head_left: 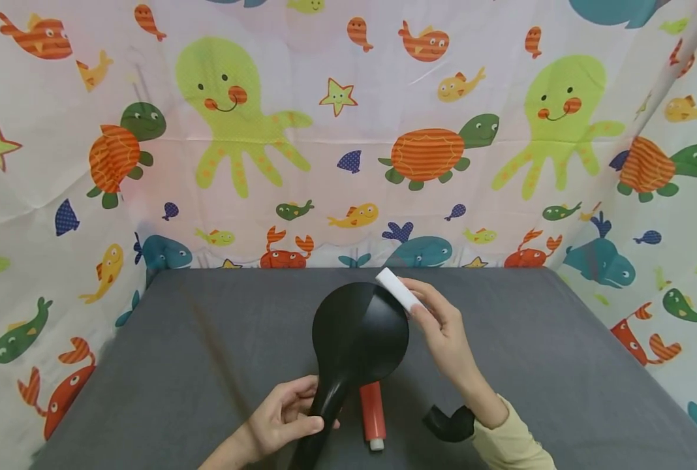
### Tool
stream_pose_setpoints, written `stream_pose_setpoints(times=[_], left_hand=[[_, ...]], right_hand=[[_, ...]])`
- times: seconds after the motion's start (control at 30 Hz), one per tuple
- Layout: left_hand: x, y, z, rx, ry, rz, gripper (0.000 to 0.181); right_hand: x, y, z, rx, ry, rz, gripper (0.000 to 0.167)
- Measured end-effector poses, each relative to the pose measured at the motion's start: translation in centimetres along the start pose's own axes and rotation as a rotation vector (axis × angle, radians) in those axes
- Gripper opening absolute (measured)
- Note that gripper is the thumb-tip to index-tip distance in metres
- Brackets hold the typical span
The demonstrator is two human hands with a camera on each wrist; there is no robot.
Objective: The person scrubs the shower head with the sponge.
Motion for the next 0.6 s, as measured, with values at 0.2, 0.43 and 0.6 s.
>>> stream_pose_setpoints(times=[0.2, 0.43, 0.6], left_hand=[[-0.2, 0.1, 0.4, -0.096, 0.027, 0.003, 0.04], [0.0, -1.3, 1.6, -0.226, 0.092, 0.147, 0.041], [0.0, -1.5, 2.0, -0.311, 0.095, 0.149, 0.042]], right_hand=[[-0.2, -0.5, 0.3, -0.003, 0.057, -0.005, 0.031], [2.9, 1.4, 1.1, -0.068, 0.107, -0.006, 0.032], [3.6, 1.9, 1.3, -0.092, 0.129, 0.015, 0.032]])
Point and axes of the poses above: each hand's wrist, its own x-axis away from the middle knuckle, its own y-axis out of the palm, z = x × y, the point moved 8 cm from there along -x, towards the middle knuckle, and after that the axes turned 5 degrees about x, right-handed, at the moved point
